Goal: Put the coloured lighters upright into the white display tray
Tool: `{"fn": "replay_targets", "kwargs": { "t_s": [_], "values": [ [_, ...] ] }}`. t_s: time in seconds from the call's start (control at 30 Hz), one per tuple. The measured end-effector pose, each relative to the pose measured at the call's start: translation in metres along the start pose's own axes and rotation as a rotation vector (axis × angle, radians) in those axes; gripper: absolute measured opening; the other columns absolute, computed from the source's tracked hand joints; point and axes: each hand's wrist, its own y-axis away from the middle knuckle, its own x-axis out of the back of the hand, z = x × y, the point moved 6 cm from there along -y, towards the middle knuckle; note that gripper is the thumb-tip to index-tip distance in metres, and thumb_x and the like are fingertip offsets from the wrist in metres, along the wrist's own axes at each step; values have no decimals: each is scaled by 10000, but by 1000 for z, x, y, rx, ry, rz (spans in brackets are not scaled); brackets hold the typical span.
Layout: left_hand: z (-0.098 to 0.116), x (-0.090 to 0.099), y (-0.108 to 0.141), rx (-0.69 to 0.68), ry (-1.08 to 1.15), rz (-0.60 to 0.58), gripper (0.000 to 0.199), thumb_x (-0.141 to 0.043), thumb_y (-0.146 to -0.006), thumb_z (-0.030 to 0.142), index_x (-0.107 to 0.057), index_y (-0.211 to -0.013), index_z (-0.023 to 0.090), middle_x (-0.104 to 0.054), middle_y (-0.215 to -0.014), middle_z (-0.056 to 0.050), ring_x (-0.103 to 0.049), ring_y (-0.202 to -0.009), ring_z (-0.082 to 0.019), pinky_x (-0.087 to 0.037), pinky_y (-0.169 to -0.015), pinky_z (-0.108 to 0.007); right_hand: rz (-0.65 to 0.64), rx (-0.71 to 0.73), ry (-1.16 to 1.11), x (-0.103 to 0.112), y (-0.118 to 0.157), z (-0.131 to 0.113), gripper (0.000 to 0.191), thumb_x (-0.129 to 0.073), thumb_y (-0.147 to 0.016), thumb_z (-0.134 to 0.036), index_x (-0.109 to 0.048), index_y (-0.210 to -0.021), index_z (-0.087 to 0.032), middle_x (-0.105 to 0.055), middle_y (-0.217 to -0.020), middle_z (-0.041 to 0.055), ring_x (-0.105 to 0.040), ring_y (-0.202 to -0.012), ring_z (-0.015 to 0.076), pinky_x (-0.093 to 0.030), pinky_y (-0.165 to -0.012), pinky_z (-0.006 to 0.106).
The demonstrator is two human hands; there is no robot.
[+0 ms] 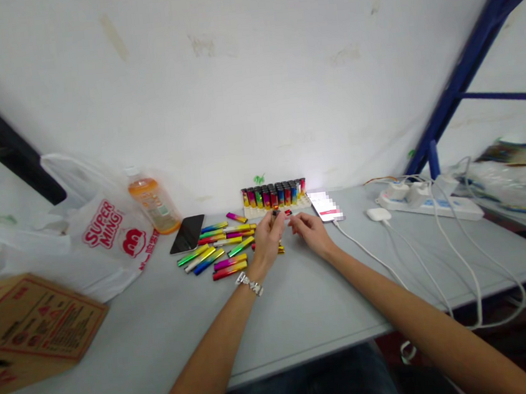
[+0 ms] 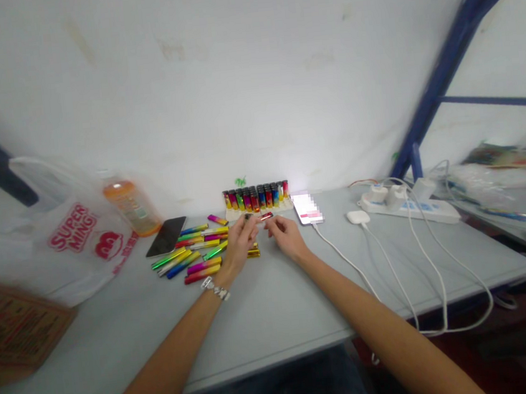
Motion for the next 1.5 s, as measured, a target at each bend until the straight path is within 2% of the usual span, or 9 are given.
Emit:
{"fn": "replay_targets", "kwargs": {
  "t_s": [0.17,0.37,0.53,0.63,0.73,0.9,1.13,1.4,1.5],
  "values": [
    [-1,3,4,22,-197,105,534,-555,-858,597,-499,-529,180,-385,-476,45,-344,-456,-79,-270,-470,-233,-32,-12,26,-2,1,0,551,-518,-862,-718,-615,-693,-202,-572,-588,-10,-471,-542,139,-353,-545,279],
    [0,2,2,16,-337,123,446,-557,-818,500,-438,-513,198,-366,-477,50,-323,-465,-88,-222,-474,-240,-43,-2,49,-2,1,1,539,-506,-891,-677,-595,-656,-200,-575,-582,-8,-484,-550,139,-359,-562,281],
    [9,5,5,-32,-256,123,496,-514,-845,577,-460,-534,195,-373,-497,44,-324,-478,-93,-238,-486,-250,-59,-23,49,-4,1,6,554,-488,-890,-695,-645,-726,-190,-581,-590,-7,-486,-547,140,-358,-559,278],
    [8,4,7,20,-157,70,586,-403,-893,618,-488,-506,186,-410,-496,24,-357,-472,-98,-265,-489,-251,-74,-32,48,-5,1,7,561,-481,-893,-695,-651,-730,-185,-576,-594,-2,-486,-556,139,-361,-561,273],
    [5,4,6,99,-147,110,572,-381,-898,546,-469,-459,189,-394,-460,20,-365,-458,-101,-281,-489,-248,-86,-27,53,-5,1,6,560,-474,-903,-679,-648,-715,-182,-574,-597,3,-491,-567,139,-368,-571,271],
    [6,2,3,120,-78,163,451,-450,-847,437,-473,-474,183,-431,-480,20,-374,-477,-95,-278,-486,-235,-92,-16,82,-5,1,7,532,-464,-926,-634,-642,-710,-182,-580,-598,2,-488,-559,137,-358,-568,274],
    [2,-2,6,233,93,105,603,-439,-864,637,-504,-485,172,-345,-462,44,-286,-433,-72,-213,-449,-229,-96,-23,83,-6,1,8,528,-464,-930,-627,-639,-710,-180,-577,-591,-3,-480,-545,134,-354,-560,273],
    [5,3,3,172,-44,171,369,-433,-873,273,-493,-523,172,-414,-496,33,-333,-459,-82,-248,-463,-220,-110,-32,88,-8,2,5,532,-462,-924,-637,-645,-715,-183,-580,-594,-1,-477,-544,137,-351,-562,279],
    [3,5,2,161,-52,184,300,-424,-868,226,-501,-582,176,-384,-512,44,-323,-462,-86,-244,-456,-214,-110,-28,82,-8,2,5,535,-466,-921,-645,-652,-722,-184,-580,-594,-1,-486,-552,141,-357,-572,281]
  ]
}}
